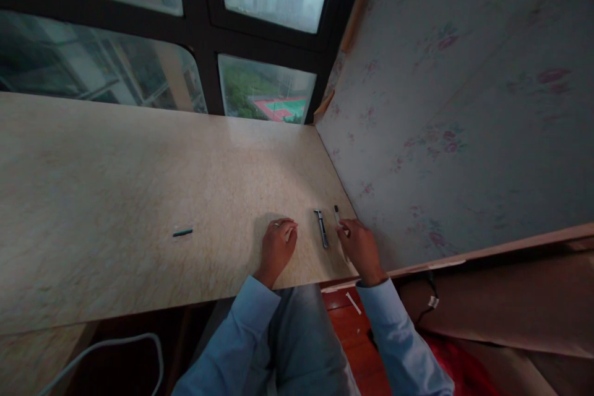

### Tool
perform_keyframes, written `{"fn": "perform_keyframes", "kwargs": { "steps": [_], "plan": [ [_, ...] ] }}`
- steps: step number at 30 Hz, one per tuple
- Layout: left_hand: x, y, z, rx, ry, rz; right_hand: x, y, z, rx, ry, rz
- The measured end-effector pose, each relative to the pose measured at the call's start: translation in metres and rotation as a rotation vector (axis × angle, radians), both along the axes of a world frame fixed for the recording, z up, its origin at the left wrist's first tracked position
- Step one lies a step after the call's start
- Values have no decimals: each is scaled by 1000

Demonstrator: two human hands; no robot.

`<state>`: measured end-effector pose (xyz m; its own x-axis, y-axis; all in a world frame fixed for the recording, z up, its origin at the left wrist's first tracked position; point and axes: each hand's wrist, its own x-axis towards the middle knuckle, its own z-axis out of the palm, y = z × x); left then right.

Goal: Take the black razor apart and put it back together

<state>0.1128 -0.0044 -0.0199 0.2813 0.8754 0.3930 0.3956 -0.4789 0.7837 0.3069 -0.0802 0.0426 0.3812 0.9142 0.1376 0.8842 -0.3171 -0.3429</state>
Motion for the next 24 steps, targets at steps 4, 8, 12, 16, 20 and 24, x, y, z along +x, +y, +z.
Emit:
{"fn": "perform_keyframes", "kwargs": {
  "steps": [4, 8, 12, 16, 20, 24],
  "plan": [
    [0, 0, 1, -16, 1, 1, -35, -8, 0, 108, 143, 171],
    [0, -2, 3, -49, -13, 26, -79, -13, -19, 110, 258, 369],
    [-2, -4, 6, -116, -90, 40, -99, -11, -42, 134, 268, 435],
    [-9, -7, 8, -158, -150, 19, -97, -8, -50, 242, 404, 360],
    [-34, -10, 8, -102, -173, -3, -90, -13, -48, 272, 549, 379],
    [-87, -5, 8, 42, -65, 103, -88, -19, -50, 292, 543, 397]
  ]
}}
